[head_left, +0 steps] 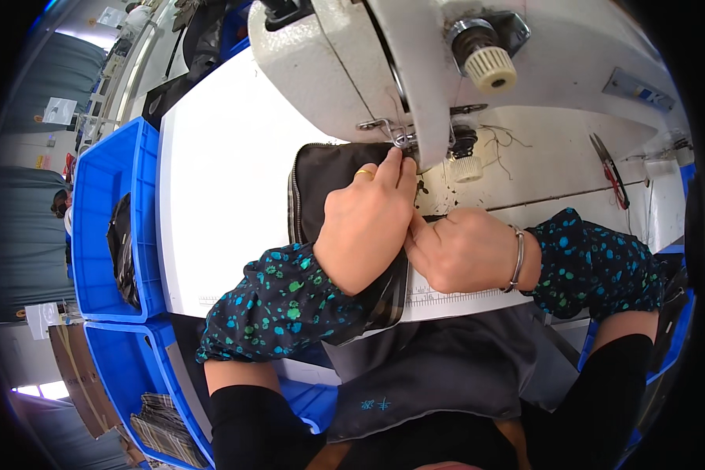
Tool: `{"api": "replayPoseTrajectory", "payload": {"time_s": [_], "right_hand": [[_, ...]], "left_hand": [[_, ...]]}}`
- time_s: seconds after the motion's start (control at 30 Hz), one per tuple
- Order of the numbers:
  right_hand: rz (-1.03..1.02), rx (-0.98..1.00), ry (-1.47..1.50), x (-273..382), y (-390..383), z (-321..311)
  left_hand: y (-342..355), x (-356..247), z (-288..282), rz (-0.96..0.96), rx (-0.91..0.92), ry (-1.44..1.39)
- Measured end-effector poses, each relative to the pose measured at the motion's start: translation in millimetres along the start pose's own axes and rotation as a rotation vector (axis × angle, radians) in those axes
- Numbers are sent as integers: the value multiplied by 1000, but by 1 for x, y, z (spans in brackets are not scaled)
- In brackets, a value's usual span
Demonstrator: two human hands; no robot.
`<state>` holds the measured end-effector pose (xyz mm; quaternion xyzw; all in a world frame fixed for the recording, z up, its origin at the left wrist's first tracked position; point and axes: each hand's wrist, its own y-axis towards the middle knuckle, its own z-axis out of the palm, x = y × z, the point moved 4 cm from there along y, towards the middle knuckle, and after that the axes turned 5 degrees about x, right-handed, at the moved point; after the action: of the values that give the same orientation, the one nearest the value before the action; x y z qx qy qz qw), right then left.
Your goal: The person sews zippers onto plaid fabric pouches using an industrial sewing machine. They retrieve pouches from a blue bin, align the zipper with the fabric edge, and guide the material through the machine to stitch the zipper in place. After sewing, the finished pouches are placed into a separate blue bin.
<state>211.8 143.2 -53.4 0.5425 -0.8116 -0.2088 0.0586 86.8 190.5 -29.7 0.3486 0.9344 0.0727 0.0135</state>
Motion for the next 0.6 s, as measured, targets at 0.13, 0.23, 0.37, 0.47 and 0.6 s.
{"api": "replayPoseTrajectory", "payload": {"time_s": [0.13, 0.23, 0.37, 0.47, 0.6], "right_hand": [[15, 17, -26, -1, 0, -1], [27, 12, -32, -2, 0, 0], [42, 29, -26, -6, -3, -3], [51, 32, -54, -4, -2, -3], [72, 23, -82, 2, -1, -5]], "left_hand": [[0, 1, 2, -23, 10, 5], [0, 1, -1, -51, -6, 1], [-1, 3, -8, -53, -58, -46], [-4, 5, -10, -33, -30, -61], [1, 4, -11, 11, -12, -106]]}}
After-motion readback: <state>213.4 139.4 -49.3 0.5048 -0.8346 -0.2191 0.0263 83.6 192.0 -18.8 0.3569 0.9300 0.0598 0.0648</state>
